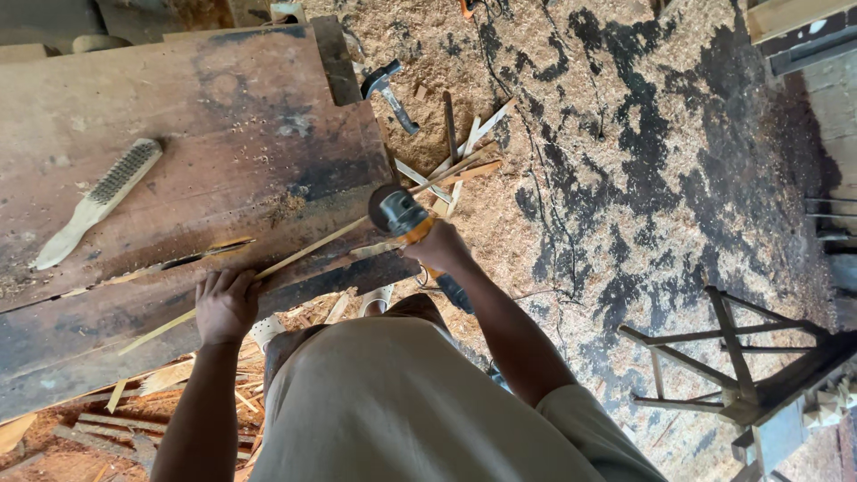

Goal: The person sands a circular wooden piece on a workbench using an orbital sander, clears away dust with a brush, and then sands a thin wooden strip using an angle grinder.

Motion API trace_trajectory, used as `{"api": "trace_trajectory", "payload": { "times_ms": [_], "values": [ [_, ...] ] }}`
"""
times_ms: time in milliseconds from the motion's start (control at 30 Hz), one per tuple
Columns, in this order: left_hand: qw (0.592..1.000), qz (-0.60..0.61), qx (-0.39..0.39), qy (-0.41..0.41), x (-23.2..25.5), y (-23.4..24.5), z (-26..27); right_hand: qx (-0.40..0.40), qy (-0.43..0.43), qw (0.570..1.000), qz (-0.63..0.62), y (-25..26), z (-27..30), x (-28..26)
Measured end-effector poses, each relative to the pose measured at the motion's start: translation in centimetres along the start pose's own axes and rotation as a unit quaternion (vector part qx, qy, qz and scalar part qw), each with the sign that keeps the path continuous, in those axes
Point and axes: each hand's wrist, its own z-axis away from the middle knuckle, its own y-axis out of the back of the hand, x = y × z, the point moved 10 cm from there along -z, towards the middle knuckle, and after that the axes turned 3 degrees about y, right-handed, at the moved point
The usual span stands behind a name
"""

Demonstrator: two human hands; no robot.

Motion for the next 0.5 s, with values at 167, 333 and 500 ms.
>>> {"api": "trace_trajectory", "payload": {
  "times_ms": [167, 333, 500],
  "values": [
    [1.0, -0.005, 0.005, -0.006, 0.1, 0.0, -0.1, -0.01, -0.017, 0.999, 0.028, 0.1, 0.7, 0.7],
    [1.0, -0.006, -0.002, -0.001, 0.0, -0.1, -0.3, 0.016, -0.055, 0.998, -0.005, 3.9, -0.9, 5.5],
    [1.0, -0.012, -0.009, 0.004, -0.1, -0.1, -0.4, 0.072, -0.083, 0.992, -0.06, 8.7, -2.0, 10.1]
  ]
}}
